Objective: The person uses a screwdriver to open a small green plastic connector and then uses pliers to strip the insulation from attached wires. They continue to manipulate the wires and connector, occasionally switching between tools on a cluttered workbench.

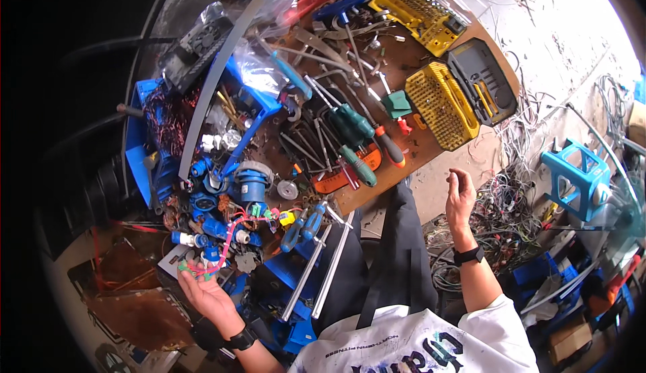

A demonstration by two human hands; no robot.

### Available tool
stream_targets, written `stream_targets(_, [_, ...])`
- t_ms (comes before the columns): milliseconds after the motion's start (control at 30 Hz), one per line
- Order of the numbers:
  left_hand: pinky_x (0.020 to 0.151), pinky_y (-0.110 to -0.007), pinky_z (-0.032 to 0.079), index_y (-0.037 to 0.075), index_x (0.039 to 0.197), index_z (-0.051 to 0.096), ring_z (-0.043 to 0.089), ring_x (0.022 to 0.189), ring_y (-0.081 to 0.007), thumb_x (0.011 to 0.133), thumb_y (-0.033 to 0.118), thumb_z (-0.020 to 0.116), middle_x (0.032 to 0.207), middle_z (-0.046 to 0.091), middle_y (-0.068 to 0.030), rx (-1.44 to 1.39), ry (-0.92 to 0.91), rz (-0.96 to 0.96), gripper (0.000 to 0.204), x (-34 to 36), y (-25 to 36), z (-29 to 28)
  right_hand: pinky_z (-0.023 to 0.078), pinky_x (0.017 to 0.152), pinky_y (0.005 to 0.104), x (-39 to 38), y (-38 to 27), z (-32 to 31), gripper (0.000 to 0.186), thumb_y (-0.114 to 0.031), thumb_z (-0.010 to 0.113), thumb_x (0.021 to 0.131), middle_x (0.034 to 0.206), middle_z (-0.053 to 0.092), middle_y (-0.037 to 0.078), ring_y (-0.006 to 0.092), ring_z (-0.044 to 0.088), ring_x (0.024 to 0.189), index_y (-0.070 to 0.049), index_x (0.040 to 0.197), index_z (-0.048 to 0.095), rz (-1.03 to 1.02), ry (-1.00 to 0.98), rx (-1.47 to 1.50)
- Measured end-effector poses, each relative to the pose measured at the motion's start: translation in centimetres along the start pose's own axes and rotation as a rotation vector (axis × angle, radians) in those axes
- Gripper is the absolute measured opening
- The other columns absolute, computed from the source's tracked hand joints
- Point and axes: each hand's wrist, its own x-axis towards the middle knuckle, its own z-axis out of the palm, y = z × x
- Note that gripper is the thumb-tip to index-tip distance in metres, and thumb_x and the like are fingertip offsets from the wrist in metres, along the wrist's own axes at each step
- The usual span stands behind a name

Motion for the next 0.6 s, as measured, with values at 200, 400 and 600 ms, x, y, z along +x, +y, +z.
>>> stream_targets(200, [0.094, -0.038, 0.044, 0.004, 0.129, 0.048, 0.052, 0.100, -0.0159, 0.099, 0.029, 0.054, 0.119, 0.055, -0.0079, -0.012, 0.082, -0.001, 0.039, -0.5, -0.7, -2.2, 0.048, 0.070, 0.0258, -0.6, -2.4, 1.8, 0.014, -0.011, 0.061, 0.093, 0.084, 0.065, 0.007, 0.0123, 0.059, 0.074, -0.001, 0.103, 0.063, -0.118, -0.121, -0.047])
stream_targets(400, [0.089, -0.038, 0.048, 0.002, 0.122, 0.051, 0.057, 0.095, -0.0176, 0.100, 0.025, 0.052, 0.109, 0.060, -0.0092, -0.075, 0.226, -0.007, 0.031, -1.3, -1.1, -3.5, 0.046, 0.064, 0.0247, -0.4, -6.6, 4.7, 0.012, -0.007, 0.061, 0.092, 0.081, 0.063, 0.005, 0.0111, 0.055, 0.069, -0.001, 0.102, 0.062, -0.219, -0.229, -0.047])
stream_targets(600, [0.091, -0.038, 0.048, 0.002, 0.125, 0.050, 0.058, 0.095, -0.0184, 0.100, 0.024, 0.052, 0.112, 0.059, -0.0099, -0.102, 0.280, -0.022, 0.034, -1.9, -2.0, -6.0, 0.043, 0.056, 0.0265, -0.4, -11.7, 8.2, 0.013, -0.005, 0.063, 0.089, 0.081, 0.059, 0.005, 0.0123, 0.051, 0.061, -0.002, 0.102, 0.062, -0.396, -0.331, -0.200])
